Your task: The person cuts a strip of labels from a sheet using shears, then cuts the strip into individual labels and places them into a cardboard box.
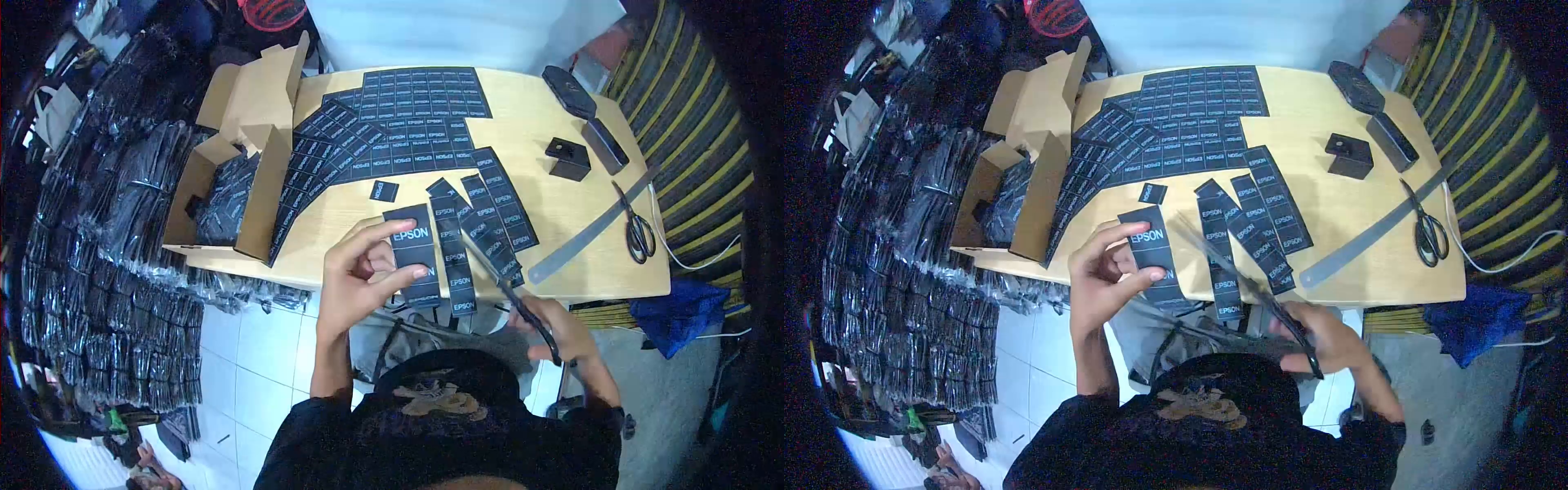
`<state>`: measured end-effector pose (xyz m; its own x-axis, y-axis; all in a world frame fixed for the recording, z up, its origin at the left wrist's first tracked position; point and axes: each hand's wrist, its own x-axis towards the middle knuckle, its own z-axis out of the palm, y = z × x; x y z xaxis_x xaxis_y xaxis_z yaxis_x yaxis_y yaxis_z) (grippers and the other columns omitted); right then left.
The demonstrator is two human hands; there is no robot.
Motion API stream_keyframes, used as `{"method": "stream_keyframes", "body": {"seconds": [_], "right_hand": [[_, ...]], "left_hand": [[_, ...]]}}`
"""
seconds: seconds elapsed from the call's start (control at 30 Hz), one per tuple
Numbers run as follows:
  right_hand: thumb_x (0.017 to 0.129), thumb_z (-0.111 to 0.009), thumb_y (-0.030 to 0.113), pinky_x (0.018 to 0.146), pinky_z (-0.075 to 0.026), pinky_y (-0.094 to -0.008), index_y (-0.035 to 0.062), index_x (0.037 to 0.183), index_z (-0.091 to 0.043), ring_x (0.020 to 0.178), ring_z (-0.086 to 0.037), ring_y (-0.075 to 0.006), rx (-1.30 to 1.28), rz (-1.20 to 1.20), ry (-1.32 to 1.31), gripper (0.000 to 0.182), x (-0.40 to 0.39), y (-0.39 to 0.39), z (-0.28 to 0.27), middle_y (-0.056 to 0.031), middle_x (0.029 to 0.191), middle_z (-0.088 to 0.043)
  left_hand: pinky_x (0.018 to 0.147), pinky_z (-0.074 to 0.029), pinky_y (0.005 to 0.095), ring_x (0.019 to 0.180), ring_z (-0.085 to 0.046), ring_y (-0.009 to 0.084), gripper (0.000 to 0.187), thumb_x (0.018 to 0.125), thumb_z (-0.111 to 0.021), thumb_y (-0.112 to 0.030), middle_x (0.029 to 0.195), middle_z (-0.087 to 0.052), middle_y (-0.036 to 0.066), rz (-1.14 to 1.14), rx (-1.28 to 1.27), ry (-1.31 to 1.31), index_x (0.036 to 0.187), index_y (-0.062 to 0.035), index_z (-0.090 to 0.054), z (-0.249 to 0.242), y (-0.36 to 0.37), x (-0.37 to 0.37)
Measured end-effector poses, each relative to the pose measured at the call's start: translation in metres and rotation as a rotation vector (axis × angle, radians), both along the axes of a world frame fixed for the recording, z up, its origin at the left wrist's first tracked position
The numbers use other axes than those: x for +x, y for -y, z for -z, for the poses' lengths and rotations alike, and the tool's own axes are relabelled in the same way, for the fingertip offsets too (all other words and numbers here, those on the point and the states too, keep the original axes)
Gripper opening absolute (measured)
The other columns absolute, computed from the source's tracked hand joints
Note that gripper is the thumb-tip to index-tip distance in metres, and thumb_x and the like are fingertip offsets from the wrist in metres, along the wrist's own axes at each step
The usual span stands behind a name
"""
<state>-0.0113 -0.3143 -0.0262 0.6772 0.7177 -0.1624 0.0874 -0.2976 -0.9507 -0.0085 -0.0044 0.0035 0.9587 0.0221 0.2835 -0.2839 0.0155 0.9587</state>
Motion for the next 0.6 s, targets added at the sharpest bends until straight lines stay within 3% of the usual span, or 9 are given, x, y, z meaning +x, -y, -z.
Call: {"method": "stream_keyframes", "body": {"seconds": [0.07,0.13,0.2,0.27,0.33,0.53,0.6], "right_hand": [[0.061,-0.077,0.038,0.066,-0.044,-0.0311,-0.0005,0.102,-0.052,0.071,-0.056,-0.0201,-0.131,-0.087,0.042,0.061,0.001,0.008,-0.005,-0.0069,0.077,-0.055],[0.061,-0.078,0.036,0.068,-0.047,-0.0325,0.0008,0.099,-0.054,0.072,-0.060,-0.0249,-0.115,-0.219,0.073,0.057,0.003,0.011,-0.011,-0.0122,0.081,-0.060],[0.061,-0.079,0.036,0.064,-0.046,-0.0331,0.0021,0.095,-0.055,0.068,-0.060,-0.0261,-0.084,-0.218,0.101,0.054,0.005,0.010,-0.016,-0.0124,0.078,-0.060],[0.056,-0.078,0.044,0.053,-0.037,-0.0261,0.0030,0.090,-0.057,0.055,-0.047,-0.0118,-0.053,-0.213,0.020,0.057,0.006,0.010,-0.017,0.0008,0.062,-0.047],[0.057,-0.077,0.043,0.051,-0.037,-0.0261,0.0031,0.090,-0.058,0.055,-0.047,-0.0115,-0.043,-0.246,0.029,0.055,0.012,0.008,-0.025,0.0007,0.063,-0.048],[0.061,-0.076,0.042,0.050,-0.038,-0.0278,0.0036,0.087,-0.058,0.054,-0.048,-0.0126,-0.042,-0.331,0.057,0.050,0.017,0.006,-0.025,-0.0002,0.063,-0.049],[0.061,-0.076,0.042,0.050,-0.037,-0.0279,0.0033,0.086,-0.058,0.053,-0.048,-0.0126,-0.009,-0.320,0.055,0.049,0.016,0.007,-0.019,-0.0007,0.062,-0.049]], "left_hand": [[0.055,-0.040,0.0141,0.063,-0.046,0.0000,0.047,0.066,-0.076,0.004,0.098,-0.055,0.004,0.082,0.112,0.036,0.110,-0.0010,-0.061,-0.005,-0.004,0.001],[0.054,-0.038,0.0150,0.060,-0.045,0.0005,0.048,0.064,-0.077,0.001,0.089,-0.057,0.001,0.101,0.146,-0.014,0.109,-0.0034,-0.062,-0.010,-0.004,0.001],[0.052,-0.034,0.0158,0.059,-0.045,0.0005,0.049,0.063,-0.078,-0.001,0.077,-0.057,-0.002,0.269,0.282,-0.061,0.109,-0.0066,-0.063,-0.005,-0.007,0.004],[0.050,-0.031,0.0164,0.058,-0.044,0.0001,0.050,0.061,-0.079,-0.002,0.071,-0.057,-0.004,0.301,0.316,-0.041,0.109,-0.0089,-0.064,-0.009,-0.004,0.005],[0.056,-0.043,0.0151,0.074,-0.058,0.0031,0.052,0.059,-0.081,0.000,0.098,-0.062,0.004,0.401,0.321,-0.220,0.108,-0.0033,-0.063,-0.008,-0.006,0.006],[0.062,-0.049,0.0167,0.083,-0.061,0.0084,0.050,0.060,-0.080,0.001,0.100,-0.062,0.008,0.515,0.243,-0.292,0.107,-0.0020,-0.063,-0.007,-0.006,0.011],[0.053,-0.043,0.0142,0.068,-0.057,0.0021,0.046,0.063,-0.079,-0.004,0.096,-0.066,0.006,0.572,0.262,-0.110,0.107,-0.0061,-0.064,-0.006,-0.006,0.013]]}}
